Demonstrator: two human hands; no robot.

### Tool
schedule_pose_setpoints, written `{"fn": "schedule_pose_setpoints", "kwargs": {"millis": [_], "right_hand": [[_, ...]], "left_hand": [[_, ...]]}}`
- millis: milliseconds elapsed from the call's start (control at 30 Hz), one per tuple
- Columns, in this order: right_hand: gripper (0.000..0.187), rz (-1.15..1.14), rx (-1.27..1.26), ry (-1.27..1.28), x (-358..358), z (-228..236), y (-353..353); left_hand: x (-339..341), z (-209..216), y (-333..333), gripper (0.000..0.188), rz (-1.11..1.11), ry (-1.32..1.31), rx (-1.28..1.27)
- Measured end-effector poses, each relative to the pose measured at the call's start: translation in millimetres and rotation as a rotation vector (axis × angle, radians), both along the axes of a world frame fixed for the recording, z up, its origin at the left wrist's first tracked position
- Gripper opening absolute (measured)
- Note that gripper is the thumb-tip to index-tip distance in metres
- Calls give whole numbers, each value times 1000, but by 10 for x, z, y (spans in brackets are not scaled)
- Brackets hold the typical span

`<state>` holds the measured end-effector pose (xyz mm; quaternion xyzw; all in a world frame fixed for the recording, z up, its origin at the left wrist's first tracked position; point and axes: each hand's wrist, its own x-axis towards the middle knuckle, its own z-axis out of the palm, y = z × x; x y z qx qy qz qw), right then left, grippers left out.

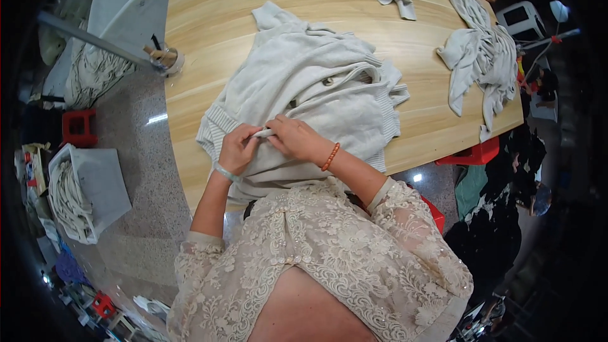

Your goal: Trimming loose threads from knitted sweaters and buttoning them on a workbench.

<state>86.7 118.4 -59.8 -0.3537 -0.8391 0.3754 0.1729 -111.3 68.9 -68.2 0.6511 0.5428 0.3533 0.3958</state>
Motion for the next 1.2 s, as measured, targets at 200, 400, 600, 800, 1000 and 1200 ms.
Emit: {"fn": "schedule_pose_setpoints", "kwargs": {"millis": [200,400,600,800,1000,1200], "right_hand": [[21,72,-48,-18,52,16,49],[24,32,67,-24,0,-73,-40],[18,126,21,230,69,-166,104],[20,-37,-132,-47,211,151,94],[13,-156,180,-281,665,118,134],[7,-184,241,-188,556,161,69]], "left_hand": [[4,-88,24,17,-25,-93,-73],[-34,-194,28,15,-11,-63,-45],[18,-136,134,11,21,-108,-69],[-153,-55,169,15,-80,-27,-184],[-104,-32,195,15,71,456,170],[641,19,537,28,109,343,376]]}}
